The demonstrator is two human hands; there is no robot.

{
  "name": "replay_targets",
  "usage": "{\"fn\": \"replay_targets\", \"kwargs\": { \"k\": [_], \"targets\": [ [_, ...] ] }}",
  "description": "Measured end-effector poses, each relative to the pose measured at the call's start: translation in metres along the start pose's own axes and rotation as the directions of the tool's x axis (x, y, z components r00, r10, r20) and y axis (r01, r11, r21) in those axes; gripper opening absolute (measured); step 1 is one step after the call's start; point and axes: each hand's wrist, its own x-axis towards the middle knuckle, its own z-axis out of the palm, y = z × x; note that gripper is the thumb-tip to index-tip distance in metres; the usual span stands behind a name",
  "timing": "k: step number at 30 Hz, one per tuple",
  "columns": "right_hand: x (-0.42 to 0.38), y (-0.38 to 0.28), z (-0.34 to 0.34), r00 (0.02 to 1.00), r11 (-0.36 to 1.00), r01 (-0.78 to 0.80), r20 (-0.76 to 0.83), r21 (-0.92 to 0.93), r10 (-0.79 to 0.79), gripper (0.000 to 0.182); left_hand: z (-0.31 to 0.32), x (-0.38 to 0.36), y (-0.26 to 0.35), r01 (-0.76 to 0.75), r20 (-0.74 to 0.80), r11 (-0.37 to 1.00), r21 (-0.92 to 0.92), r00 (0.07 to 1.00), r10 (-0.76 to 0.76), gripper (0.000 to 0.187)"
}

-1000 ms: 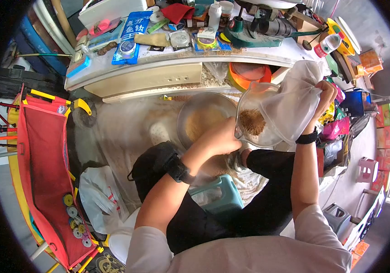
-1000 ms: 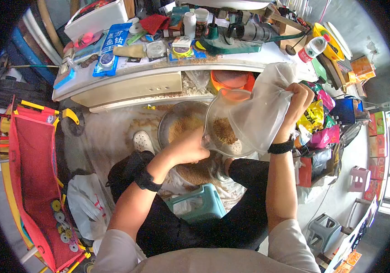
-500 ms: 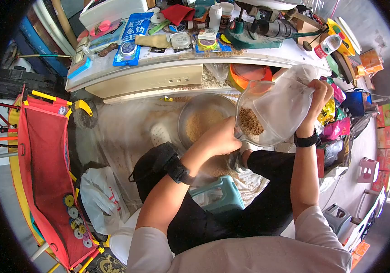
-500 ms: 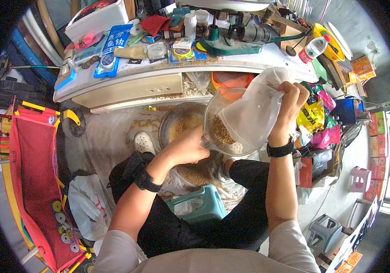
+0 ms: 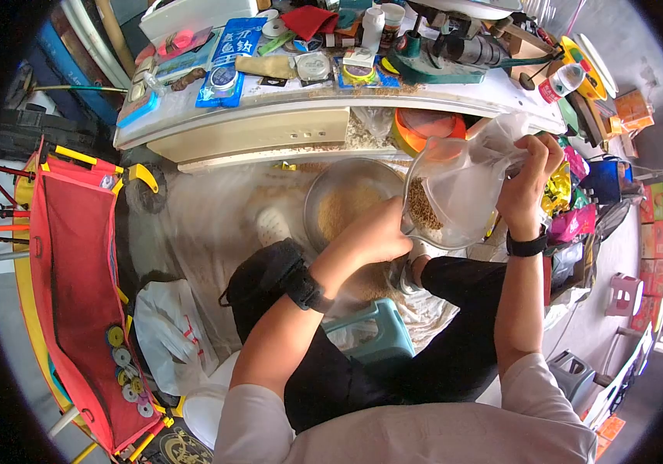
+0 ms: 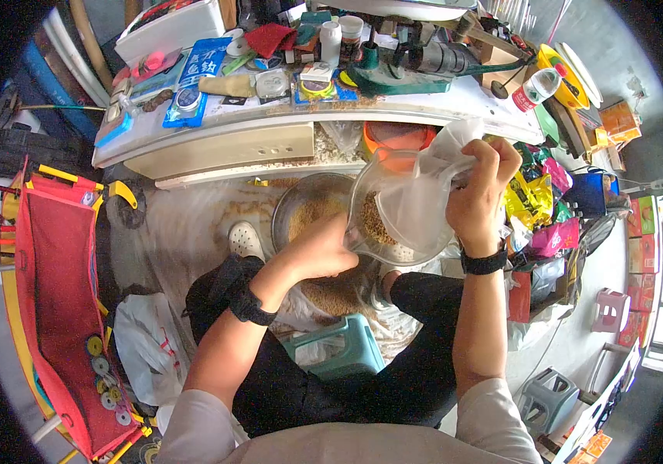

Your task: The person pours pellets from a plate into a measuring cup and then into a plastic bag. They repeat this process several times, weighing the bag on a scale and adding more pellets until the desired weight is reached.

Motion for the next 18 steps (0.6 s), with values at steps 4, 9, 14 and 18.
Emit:
{"fn": "replay_targets", "kwargs": {
  "k": [4,9,14,18],
  "targets": [
    [0.004,0.000,-0.004,1.000,1.000,0.006,-0.008,0.004,-0.006,0.040,0.001,0.001,-0.003,-0.005,0.002,0.999,0.049,1.000,0.005,0.033],
    [0.003,-0.002,-0.005,1.000,0.998,-0.010,0.010,0.063,0.009,0.025,0.005,0.002,-0.011,-0.151,-0.056,0.972,0.178,0.985,0.163,0.032],
    [0.001,-0.003,-0.004,0.996,0.999,-0.022,-0.091,0.038,0.025,0.020,0.002,0.003,-0.007,0.011,0.011,0.998,0.064,1.000,-0.012,0.032],
    [0.004,-0.007,-0.006,0.982,0.999,-0.008,-0.191,-0.033,0.001,0.018,-0.001,0.002,0.000,0.094,0.058,0.995,0.023,0.994,-0.096,0.033]
  ]
}}
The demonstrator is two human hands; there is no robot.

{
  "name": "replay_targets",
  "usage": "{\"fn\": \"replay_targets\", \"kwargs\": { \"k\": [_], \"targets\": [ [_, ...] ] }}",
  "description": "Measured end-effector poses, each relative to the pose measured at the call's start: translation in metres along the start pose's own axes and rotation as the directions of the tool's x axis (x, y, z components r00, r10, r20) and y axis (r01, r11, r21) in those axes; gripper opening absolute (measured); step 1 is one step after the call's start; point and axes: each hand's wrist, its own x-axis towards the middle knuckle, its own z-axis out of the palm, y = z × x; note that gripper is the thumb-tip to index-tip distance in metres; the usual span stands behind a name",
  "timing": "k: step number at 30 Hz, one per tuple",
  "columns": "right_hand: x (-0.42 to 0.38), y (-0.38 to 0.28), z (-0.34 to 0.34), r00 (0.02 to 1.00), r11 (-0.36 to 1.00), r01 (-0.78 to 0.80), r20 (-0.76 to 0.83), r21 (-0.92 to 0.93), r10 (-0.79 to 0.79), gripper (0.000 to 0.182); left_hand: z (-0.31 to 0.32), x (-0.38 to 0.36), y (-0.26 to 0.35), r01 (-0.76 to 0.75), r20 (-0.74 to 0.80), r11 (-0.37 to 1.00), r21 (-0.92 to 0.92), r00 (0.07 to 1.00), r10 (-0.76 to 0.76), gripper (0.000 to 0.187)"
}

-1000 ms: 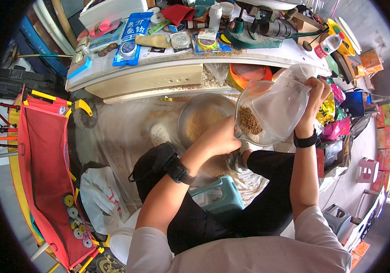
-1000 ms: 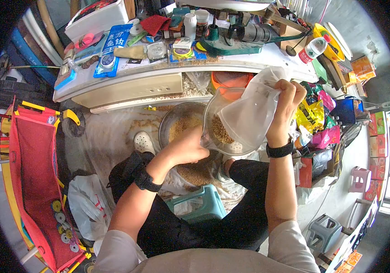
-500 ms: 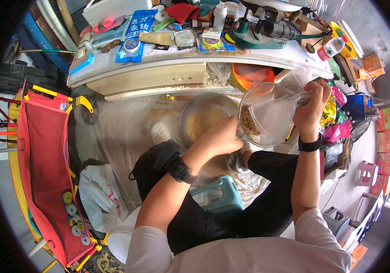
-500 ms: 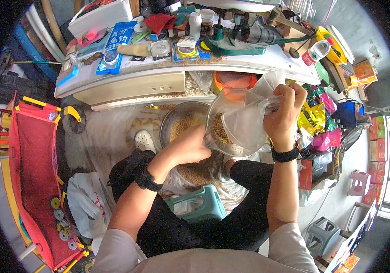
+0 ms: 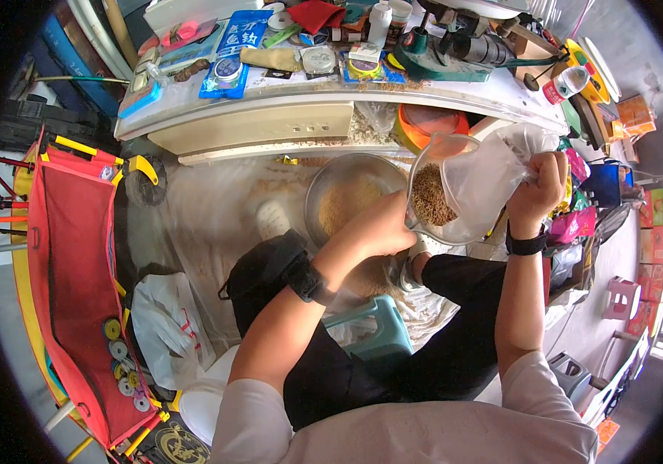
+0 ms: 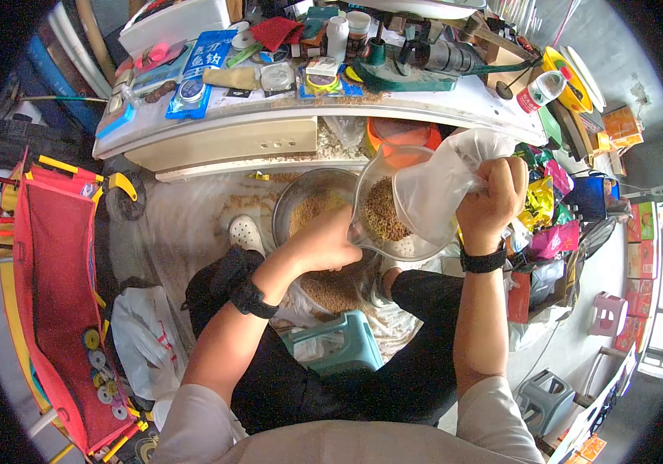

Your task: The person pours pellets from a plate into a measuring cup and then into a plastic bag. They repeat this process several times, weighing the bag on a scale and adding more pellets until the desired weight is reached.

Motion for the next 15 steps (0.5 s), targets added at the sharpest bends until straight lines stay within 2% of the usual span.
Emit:
{"fn": "replay_targets", "kwargs": {
  "k": [3,8,12,14,15],
  "targets": [
    [0.001,-0.001,-0.002,1.000,1.000,-0.005,-0.008,0.002,0.005,0.018,0.001,0.000,-0.003,-0.038,-0.019,0.999,-0.001,0.999,0.038,0.032],
    [0.002,-0.002,-0.002,0.996,1.000,0.017,-0.090,0.023,-0.015,0.018,0.006,0.005,-0.017,0.005,-0.027,1.000,0.014,1.000,-0.005,0.036],
    [0.000,0.004,-0.002,0.999,1.000,-0.006,-0.054,0.024,0.007,0.018,0.004,0.004,-0.014,0.022,-0.002,1.000,0.015,1.000,-0.022,0.038],
    [-0.001,0.006,0.000,0.999,0.999,0.035,-0.026,0.037,-0.034,0.018,0.000,0.002,-0.006,0.033,0.027,0.999,-0.019,0.999,-0.033,0.036],
    [0.000,-0.001,-0.002,0.996,0.996,0.002,-0.091,0.084,0.006,0.017,0.000,0.004,-0.009,0.032,0.023,0.999,-0.016,0.999,-0.032,0.036]
  ]
}}
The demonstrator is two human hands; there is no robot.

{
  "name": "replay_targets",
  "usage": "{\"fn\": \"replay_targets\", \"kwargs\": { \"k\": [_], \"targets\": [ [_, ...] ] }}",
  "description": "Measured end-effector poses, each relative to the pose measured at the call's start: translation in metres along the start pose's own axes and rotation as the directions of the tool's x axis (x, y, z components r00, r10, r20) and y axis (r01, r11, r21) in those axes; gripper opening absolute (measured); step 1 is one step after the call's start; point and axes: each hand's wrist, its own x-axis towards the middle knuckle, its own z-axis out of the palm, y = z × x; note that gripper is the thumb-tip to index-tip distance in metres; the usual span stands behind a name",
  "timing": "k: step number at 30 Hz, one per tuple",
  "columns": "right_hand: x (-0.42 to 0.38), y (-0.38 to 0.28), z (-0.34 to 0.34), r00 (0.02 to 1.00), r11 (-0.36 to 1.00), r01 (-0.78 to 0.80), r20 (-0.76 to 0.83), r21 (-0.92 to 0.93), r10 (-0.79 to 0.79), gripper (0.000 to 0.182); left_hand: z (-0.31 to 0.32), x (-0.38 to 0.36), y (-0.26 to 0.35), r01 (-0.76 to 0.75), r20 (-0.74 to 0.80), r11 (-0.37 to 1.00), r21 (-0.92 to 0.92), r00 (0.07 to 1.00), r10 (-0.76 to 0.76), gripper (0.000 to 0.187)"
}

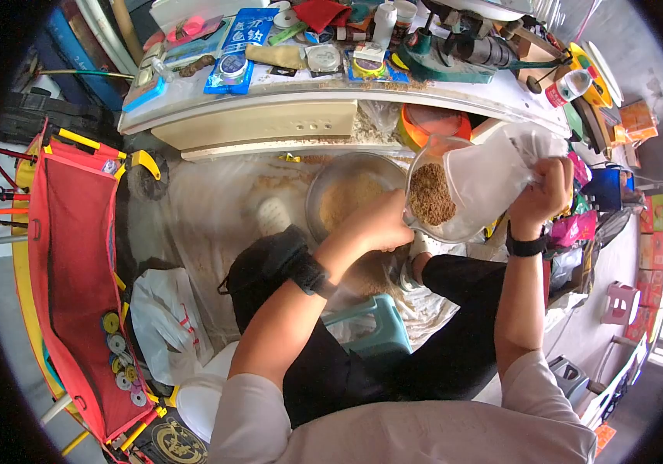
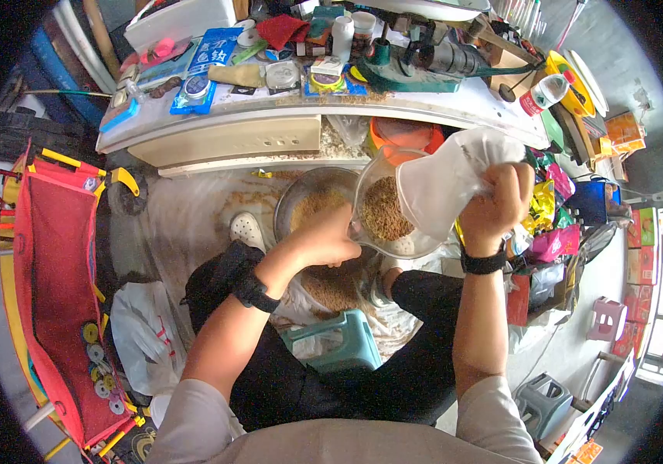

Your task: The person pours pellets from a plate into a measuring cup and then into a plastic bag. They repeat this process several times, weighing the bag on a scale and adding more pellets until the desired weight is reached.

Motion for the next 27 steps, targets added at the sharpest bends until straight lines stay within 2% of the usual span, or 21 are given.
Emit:
{"fn": "replay_targets", "kwargs": {
  "k": [2,5,10,12,14,15,17,21,23,25,27],
  "targets": [
    [0.001,0.002,0.004,1.000,1.000,-0.004,0.027,-0.027,0.004,0.017,0.004,0.003,-0.008,0.093,0.001,0.994,0.065,0.996,-0.093,0.036],
    [-0.002,0.006,0.003,0.999,0.999,0.008,0.051,-0.045,-0.006,0.017,0.003,0.003,-0.005,0.101,0.021,0.992,0.070,0.995,-0.103,0.036],
    [-0.005,0.004,0.002,0.997,0.999,0.002,0.075,-0.052,0.001,0.017,0.004,0.001,-0.011,0.103,0.022,0.990,0.092,0.994,-0.105,0.037],
    [-0.006,0.005,0.002,0.993,0.998,-0.054,0.102,-0.041,0.058,0.017,0.003,0.003,-0.010,0.103,0.013,0.990,0.097,0.994,-0.104,0.036],
    [-0.005,0.001,0.004,0.992,0.996,-0.089,0.090,-0.016,0.090,0.017,0.003,0.001,-0.012,0.018,-0.030,0.993,0.117,0.999,-0.014,0.036],
    [-0.006,0.002,0.006,0.991,0.996,-0.090,0.094,-0.013,0.091,0.017,0.002,-0.002,-0.011,0.022,-0.031,0.993,0.114,0.999,-0.019,0.036],
    [-0.005,0.007,0.007,0.976,0.994,-0.063,0.203,-0.094,0.081,0.017,0.000,-0.004,-0.004,0.022,-0.044,0.993,0.117,0.999,-0.017,0.036],
    [-0.009,0.007,0.004,0.995,0.999,-0.006,0.095,-0.054,0.011,0.018,0.002,0.000,-0.018,0.012,-0.075,0.990,0.143,0.997,-0.001,0.037],
    [-0.008,0.007,0.003,0.994,0.998,0.004,0.112,-0.063,0.003,0.016,0.002,0.001,-0.016,0.012,-0.068,0.987,0.162,0.998,-0.001,0.037],
    [-0.007,0.005,0.003,0.999,0.999,0.028,0.033,0.023,-0.029,0.015,0.001,0.000,-0.012,0.026,-0.057,0.986,0.165,0.998,-0.016,0.036],
    [-0.007,0.007,0.010,0.998,0.999,0.035,0.061,0.005,-0.035,0.015,-0.001,-0.002,-0.012,0.049,-0.051,0.985,0.163,0.998,-0.042,0.034]
  ]
}}
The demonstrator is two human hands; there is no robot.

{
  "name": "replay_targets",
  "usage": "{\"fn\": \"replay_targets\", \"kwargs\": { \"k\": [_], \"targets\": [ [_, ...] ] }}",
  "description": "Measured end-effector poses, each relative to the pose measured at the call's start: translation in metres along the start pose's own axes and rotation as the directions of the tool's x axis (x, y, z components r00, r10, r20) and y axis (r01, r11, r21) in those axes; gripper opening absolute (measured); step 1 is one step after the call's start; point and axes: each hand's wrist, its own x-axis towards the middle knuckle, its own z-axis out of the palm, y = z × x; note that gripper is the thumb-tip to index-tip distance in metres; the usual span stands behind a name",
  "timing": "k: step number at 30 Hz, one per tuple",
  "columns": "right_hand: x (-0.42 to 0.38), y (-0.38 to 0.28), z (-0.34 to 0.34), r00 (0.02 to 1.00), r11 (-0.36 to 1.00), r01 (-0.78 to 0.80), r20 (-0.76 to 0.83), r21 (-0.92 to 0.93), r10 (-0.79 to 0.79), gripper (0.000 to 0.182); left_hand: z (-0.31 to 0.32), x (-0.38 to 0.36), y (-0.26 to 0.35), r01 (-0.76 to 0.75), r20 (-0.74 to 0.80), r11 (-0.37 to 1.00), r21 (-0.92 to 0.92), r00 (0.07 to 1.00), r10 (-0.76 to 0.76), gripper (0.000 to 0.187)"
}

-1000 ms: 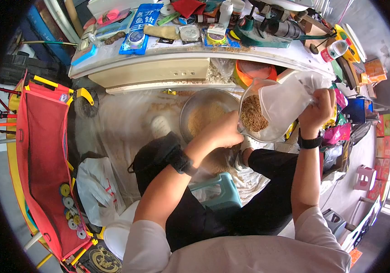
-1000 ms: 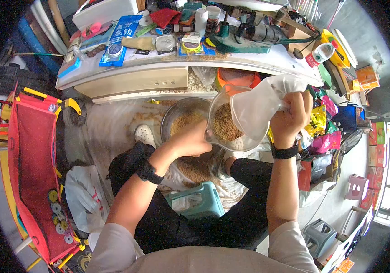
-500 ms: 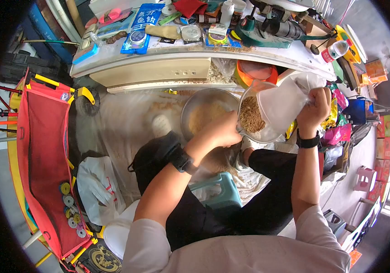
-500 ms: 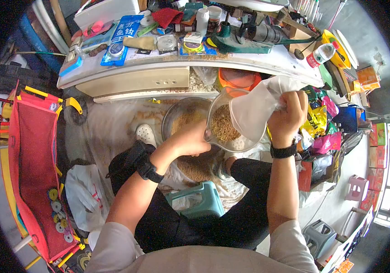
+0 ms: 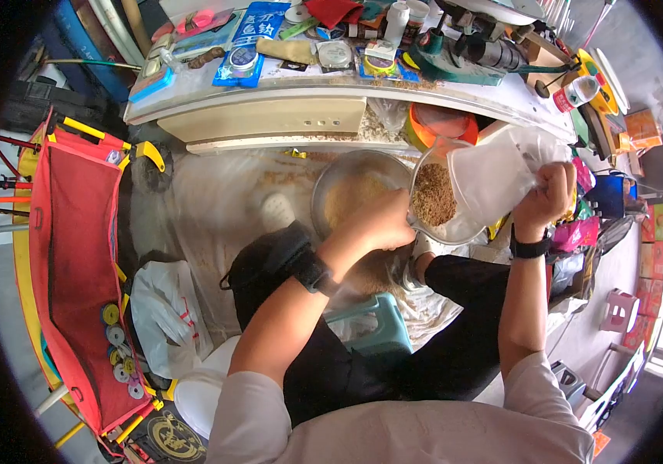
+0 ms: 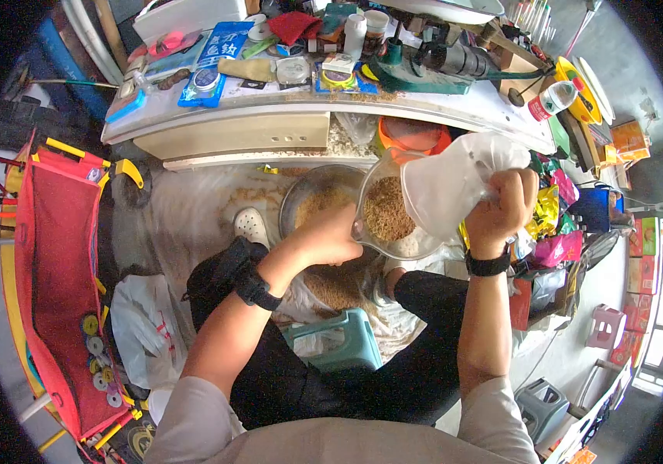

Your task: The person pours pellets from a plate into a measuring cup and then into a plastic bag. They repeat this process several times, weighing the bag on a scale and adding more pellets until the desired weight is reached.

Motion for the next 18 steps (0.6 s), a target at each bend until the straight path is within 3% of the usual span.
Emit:
{"fn": "replay_targets", "kwargs": {
  "k": [3,6,8,9,11,12,14,15,17,18],
  "targets": [
    [0.000,-0.001,-0.002,0.998,0.999,-0.002,0.063,-0.045,0.005,0.017,0.002,0.001,0.001,-0.050,0.002,0.999,-0.016,0.999,0.050,0.031],
    [-0.002,-0.004,-0.003,0.999,0.998,-0.015,0.028,-0.060,0.016,0.017,0.008,0.003,-0.011,-0.047,-0.058,0.999,0.006,0.997,0.047,0.028],
    [-0.003,-0.007,-0.006,0.999,0.998,-0.017,0.044,-0.060,0.020,0.017,0.011,0.007,-0.015,-0.220,-0.130,0.969,0.113,0.964,0.234,0.030],
    [-0.001,-0.008,-0.006,0.999,0.998,-0.013,0.051,-0.059,0.016,0.018,0.009,0.007,-0.012,-0.223,-0.130,0.968,0.115,0.963,0.237,0.030],
    [-0.002,-0.008,-0.004,0.999,0.999,-0.032,0.006,-0.004,0.032,0.017,0.006,0.003,-0.007,-0.066,-0.055,0.997,0.048,0.996,0.069,0.031],
    [-0.002,-0.007,-0.001,0.999,0.999,-0.034,0.009,-0.002,0.034,0.017,0.008,0.003,-0.011,-0.063,-0.055,0.997,0.047,0.996,0.066,0.031],
    [-0.001,-0.001,0.001,0.990,0.998,-0.008,0.142,-0.069,0.018,0.017,0.011,0.003,-0.014,-0.212,-0.186,0.966,0.150,0.953,0.238,0.031],
    [-0.001,-0.002,0.000,0.993,0.998,0.003,0.119,-0.061,0.004,0.017,0.009,0.003,-0.010,-0.218,-0.183,0.964,0.154,0.952,0.244,0.031],
    [-0.001,-0.003,0.000,0.996,0.999,0.006,0.092,-0.052,-0.001,0.017,0.002,-0.002,-0.002,-0.037,-0.040,0.999,0.033,0.998,0.039,0.032],
    [-0.003,-0.004,-0.002,0.997,0.999,0.001,0.078,-0.049,0.003,0.018,0.001,-0.004,-0.001,-0.032,-0.040,0.999,0.027,0.999,0.033,0.032]
  ]
}}
